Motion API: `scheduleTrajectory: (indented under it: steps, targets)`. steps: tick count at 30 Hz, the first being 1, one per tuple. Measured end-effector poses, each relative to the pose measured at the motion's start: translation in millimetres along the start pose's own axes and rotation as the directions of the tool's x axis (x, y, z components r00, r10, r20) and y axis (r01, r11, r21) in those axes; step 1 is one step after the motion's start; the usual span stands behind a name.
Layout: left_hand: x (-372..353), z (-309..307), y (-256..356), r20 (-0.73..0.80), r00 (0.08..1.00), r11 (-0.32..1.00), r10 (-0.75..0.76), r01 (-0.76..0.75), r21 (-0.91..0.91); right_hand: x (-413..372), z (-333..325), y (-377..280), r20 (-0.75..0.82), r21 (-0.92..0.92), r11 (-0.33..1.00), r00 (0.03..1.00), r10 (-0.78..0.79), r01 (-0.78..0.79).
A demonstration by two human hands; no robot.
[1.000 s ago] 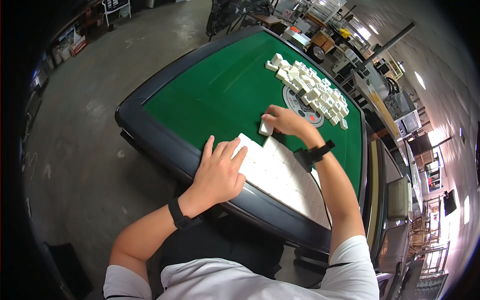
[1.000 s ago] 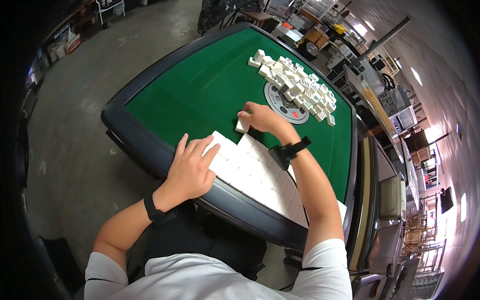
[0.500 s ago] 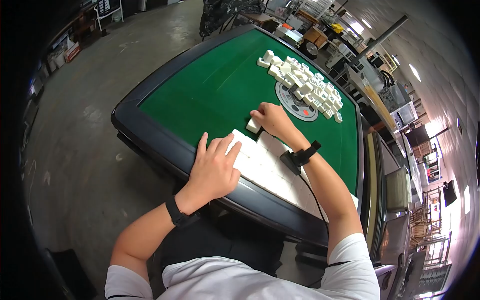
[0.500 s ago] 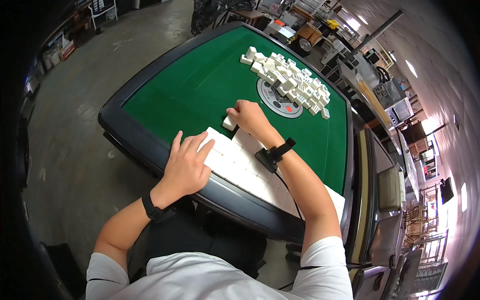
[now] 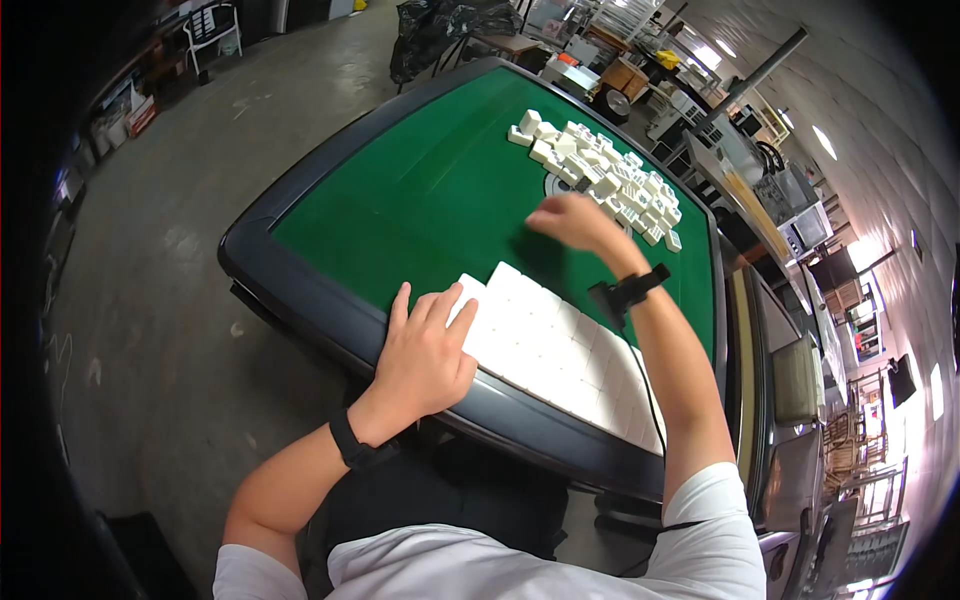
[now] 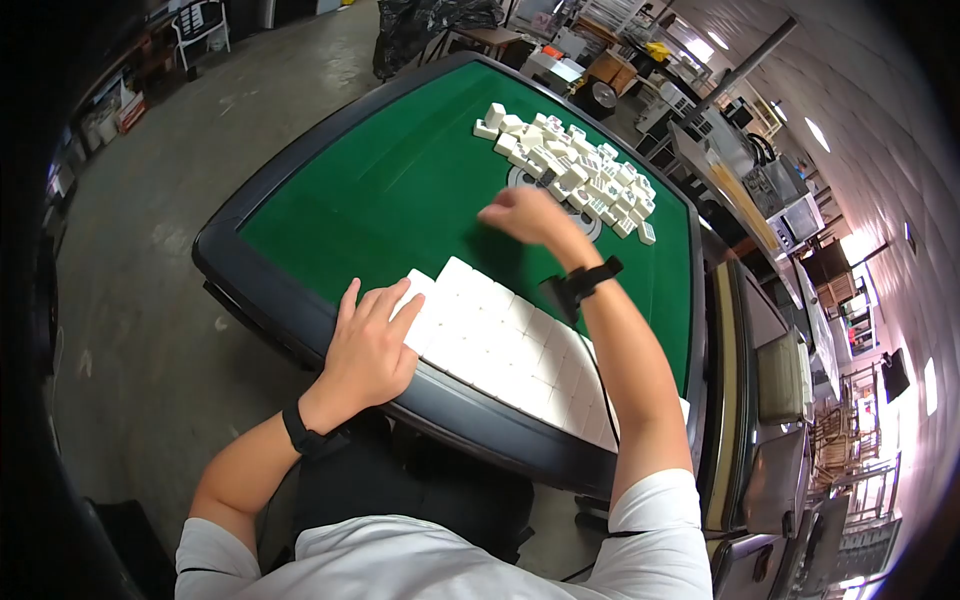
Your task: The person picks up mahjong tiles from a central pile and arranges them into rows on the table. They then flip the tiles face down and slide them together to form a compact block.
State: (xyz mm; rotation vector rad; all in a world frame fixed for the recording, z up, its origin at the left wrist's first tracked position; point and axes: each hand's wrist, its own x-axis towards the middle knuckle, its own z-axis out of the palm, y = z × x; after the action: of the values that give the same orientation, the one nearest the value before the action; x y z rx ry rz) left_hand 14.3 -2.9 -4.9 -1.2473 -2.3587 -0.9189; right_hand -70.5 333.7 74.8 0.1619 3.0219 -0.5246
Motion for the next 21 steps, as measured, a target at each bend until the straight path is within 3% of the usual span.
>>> scheduleTrajectory:
  steps: [1, 2, 3, 4, 8, 10, 12, 15, 17, 19, 21]
  targets:
    - [0, 1, 0, -0.002, 1.0, 1.0, 0.004, -0.004, -0.006, 15, -5, 29, -0.189, 0.002, 0.999, 0.981, 0.044, -0.044]
    - [-1, 1, 1, -0.004, 1.0, 1.0, 0.0, 0.0, -0.005, 30, -8, 62, -0.406, -0.106, 0.99, 0.913, 0.046, -0.098]
    - [-2, 1, 2, 0.004, 1.0, 1.0, 0.001, 0.0, -0.02, 29, -17, 75, -0.558, -0.207, 0.97, 0.829, -0.009, -0.129]
    - [1, 0, 0, 0.001, 1.0, 1.0, -0.002, 0.002, -0.026, 48, -22, 126, -0.622, -0.237, 0.938, 0.781, 0.054, -0.253]
    - [2, -2, 0, 0.01, 1.0, 0.999, -0.007, 0.008, -0.037, 53, -17, 153, -0.601, -0.283, 0.944, 0.799, -0.038, -0.168]
    - [2, -3, 0, 0.002, 1.0, 0.999, -0.024, 0.024, -0.047, 59, -14, 150, -0.669, -0.23, 0.94, 0.742, 0.035, -0.251]
    - [2, -3, -1, 0.007, 1.0, 0.998, -0.018, 0.019, -0.063, 65, -17, 155, -0.644, -0.217, 0.944, 0.763, 0.053, -0.248]
    - [0, -1, -2, -0.004, 1.0, 0.998, -0.018, 0.018, -0.06, 58, -18, 133, -0.66, -0.183, 0.957, 0.75, 0.049, -0.224]
    - [-1, -1, -4, 0.009, 1.0, 0.999, -0.023, 0.024, -0.047, 47, -17, 94, -0.633, -0.049, 0.988, 0.77, 0.082, -0.146]
    - [0, 0, -2, 0.003, 1.0, 0.999, -0.018, 0.018, -0.04, 34, -7, 53, -0.564, 0.02, 1.0, 0.826, -0.006, 0.022]
    - [0, 0, -2, 0.004, 1.0, 0.999, -0.015, 0.015, -0.048, 20, 3, 9, -0.233, 0.327, 0.944, 0.972, 0.032, 0.048]
